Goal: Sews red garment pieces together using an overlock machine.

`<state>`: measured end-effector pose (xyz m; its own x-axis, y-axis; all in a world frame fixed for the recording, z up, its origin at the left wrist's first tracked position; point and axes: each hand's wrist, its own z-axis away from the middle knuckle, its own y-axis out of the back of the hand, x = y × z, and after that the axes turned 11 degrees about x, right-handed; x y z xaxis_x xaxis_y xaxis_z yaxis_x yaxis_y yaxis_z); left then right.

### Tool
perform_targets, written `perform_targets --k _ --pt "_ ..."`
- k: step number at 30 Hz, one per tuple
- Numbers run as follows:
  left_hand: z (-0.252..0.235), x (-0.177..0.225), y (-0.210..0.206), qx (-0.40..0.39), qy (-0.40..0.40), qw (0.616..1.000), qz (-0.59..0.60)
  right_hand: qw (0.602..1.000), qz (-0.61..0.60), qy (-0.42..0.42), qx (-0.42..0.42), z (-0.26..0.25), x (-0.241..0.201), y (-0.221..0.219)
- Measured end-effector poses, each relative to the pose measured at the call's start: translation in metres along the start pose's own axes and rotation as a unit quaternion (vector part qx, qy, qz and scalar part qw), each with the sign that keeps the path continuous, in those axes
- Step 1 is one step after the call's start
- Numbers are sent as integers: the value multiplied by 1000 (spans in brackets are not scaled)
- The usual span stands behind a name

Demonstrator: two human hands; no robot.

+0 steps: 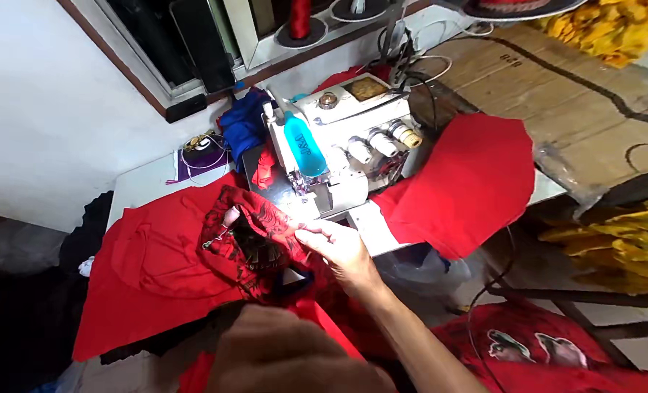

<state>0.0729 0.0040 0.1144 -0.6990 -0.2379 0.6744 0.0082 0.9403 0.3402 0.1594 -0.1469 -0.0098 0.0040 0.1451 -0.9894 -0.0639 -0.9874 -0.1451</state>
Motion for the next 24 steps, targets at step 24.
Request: perform_targets --k 24 --pt "11 -109 -14 98 94 966 -218 993 77 61 -65 18 -10 13"
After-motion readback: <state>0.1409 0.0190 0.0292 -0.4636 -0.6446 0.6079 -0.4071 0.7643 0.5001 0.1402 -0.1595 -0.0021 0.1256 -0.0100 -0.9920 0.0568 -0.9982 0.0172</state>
